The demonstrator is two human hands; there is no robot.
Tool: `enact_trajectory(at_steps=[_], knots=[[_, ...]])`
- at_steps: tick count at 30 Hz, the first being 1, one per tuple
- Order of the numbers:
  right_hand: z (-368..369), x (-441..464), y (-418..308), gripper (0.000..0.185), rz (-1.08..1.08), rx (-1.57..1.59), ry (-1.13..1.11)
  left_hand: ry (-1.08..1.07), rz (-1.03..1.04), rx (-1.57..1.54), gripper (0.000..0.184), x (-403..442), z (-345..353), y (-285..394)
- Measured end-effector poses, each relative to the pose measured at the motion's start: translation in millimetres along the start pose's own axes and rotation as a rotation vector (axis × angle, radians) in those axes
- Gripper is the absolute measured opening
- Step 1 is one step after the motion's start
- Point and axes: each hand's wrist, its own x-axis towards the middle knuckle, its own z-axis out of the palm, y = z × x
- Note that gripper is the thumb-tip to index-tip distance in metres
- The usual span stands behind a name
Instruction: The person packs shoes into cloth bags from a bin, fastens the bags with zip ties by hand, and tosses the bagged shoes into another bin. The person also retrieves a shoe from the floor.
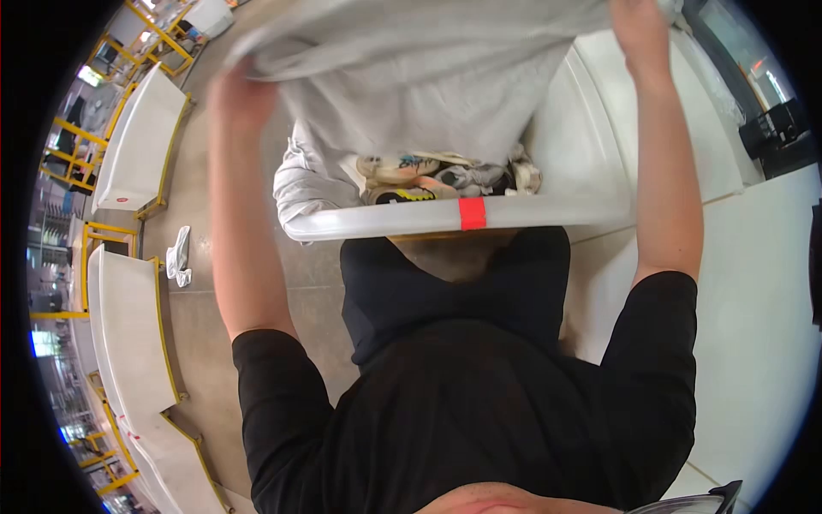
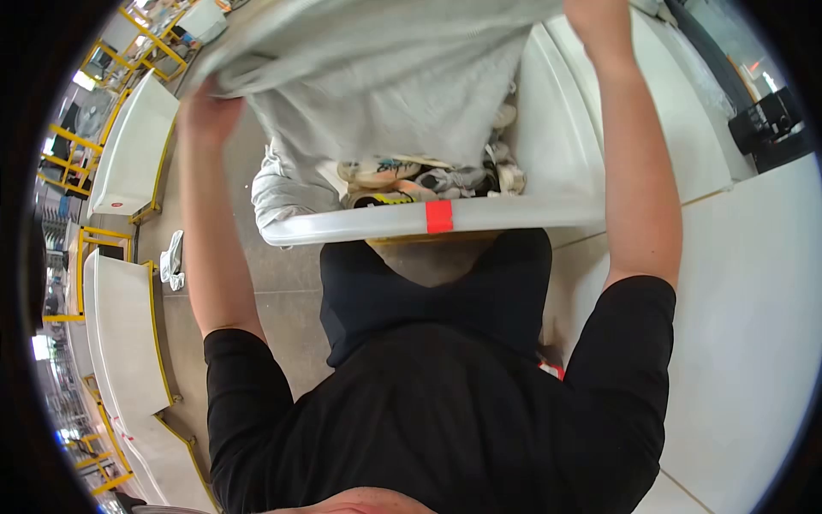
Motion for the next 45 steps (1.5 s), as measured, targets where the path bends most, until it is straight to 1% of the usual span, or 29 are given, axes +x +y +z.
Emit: enact_trajectory(at_steps=[2,3,5,6,8,10,11,12,13,14,15,17,18,19,21,22,23,26,27,30,33,35,37,39,40,42,43,45], knots=[[-4.9,-13.5,-5.0,0.025,0.060,0.059,-0.138,0.059,0.135,0.114,0.036,-37.9,36.3,31.0],[-6.7,-20.0,-7.5,0.025,0.087,0.094,-0.205,0.109,0.161,0.182,0.037,-53.7,43.5,39.9],[-8.1,-34.7,-13.6,0.026,0.139,0.166,-0.333,0.207,0.190,0.282,0.037,-71.4,34.3,43.1],[-6.5,-42.4,-17.5,0.026,0.161,0.205,-0.396,0.257,0.194,0.312,0.037,-73.8,16.8,43.5],[11.7,-86.0,-17.2,0.027,0.167,0.164,-0.495,0.203,0.071,0.296,0.037,-75.1,-34.8,46.9],[29.3,-115.7,4.0,0.030,0.334,0.026,-0.896,0.214,0.008,0.328,0.036,-69.9,-102.1,47.8],[36.6,-131.9,17.1,0.030,0.346,0.027,-0.908,0.217,-0.038,0.352,0.034,-69.4,-135.6,43.3],[43.2,-148.1,30.5,0.031,0.372,0.016,-1.108,0.229,-0.050,0.357,0.034,-76.3,-156.0,35.1],[48.3,-160.3,42.3,0.032,0.399,0.007,-1.309,0.209,-0.011,0.424,0.030,-84.7,-173.8,27.3],[51.9,-165.7,57.0,0.032,0.417,0.011,-1.325,0.189,0.024,0.491,0.026,-91.1,-191.5,17.5],[54.8,-166.8,75.7,0.033,0.420,-0.007,-1.260,0.206,0.004,0.494,0.026,-97.1,-207.1,5.4],[61.4,-169.6,113.4,0.034,0.425,-0.045,-1.135,0.255,0.135,0.813,0.020,-110.4,-234.8,-23.8],[63.3,-171.7,126.8,0.034,0.442,-0.046,-1.154,0.271,0.198,0.973,0.017,-114.5,-239.4,-37.6],[65.1,-170.2,139.5,0.035,0.436,-0.083,-1.111,0.281,0.177,0.976,0.017,-116.0,-242.8,-51.7],[72.6,-164.9,156.6,0.036,0.418,-0.157,-1.026,0.373,0.227,1.299,0.013,-121.6,-232.1,-84.3],[79.4,-163.3,161.7,0.036,0.430,-0.157,-1.046,0.415,0.249,1.465,0.012,-121.3,-230.1,-93.4],[86.4,-162.7,167.5,0.036,0.447,-0.182,-1.097,0.422,0.231,1.470,0.012,-120.3,-232.7,-98.6],[104.4,-163.2,186.5,0.036,0.498,-0.239,-1.214,0.511,0.409,1.461,0.015,-123.5,-242.9,-113.1],[113.3,-163.0,192.6,0.036,0.498,-0.276,-1.264,0.515,0.385,1.468,0.015,-124.1,-245.1,-117.0],[144.7,-172.3,209.5,0.037,0.498,-0.340,-1.376,0.551,0.451,1.429,0.014,-123.7,-244.1,-117.0],[183.2,-203.5,227.2,0.038,0.357,-0.357,-1.515,0.543,0.470,1.445,0.014,-122.9,-244.8,-118.0],[210.1,-236.5,230.5,0.042,0.258,-0.280,-1.615,0.540,0.480,1.456,0.014,-122.9,-244.0,-117.8],[238.5,-264.0,223.3,0.045,0.246,-0.276,-1.741,0.533,0.488,1.430,0.012,-122.2,-242.6,-118.3],[267.1,-301.6,233.5,0.052,0.149,-0.242,-1.748,0.533,0.491,1.422,0.011,-123.1,-242.6,-118.2],[278.6,-309.3,228.8,0.052,0.147,-0.236,-1.750,0.533,0.481,1.406,0.010,-123.4,-243.1,-118.4],[297.5,-321.6,219.1,0.065,0.139,-0.180,-1.700,0.533,0.461,1.375,0.009,-124.0,-245.9,-116.9],[303.5,-333.6,224.5,0.065,0.138,-0.173,-1.702,0.536,0.461,1.380,0.009,-124.7,-248.9,-115.8],[318.6,-352.9,229.7,0.073,0.104,-0.163,-1.705,0.524,0.451,1.348,0.008,-126.4,-255.5,-115.0]])
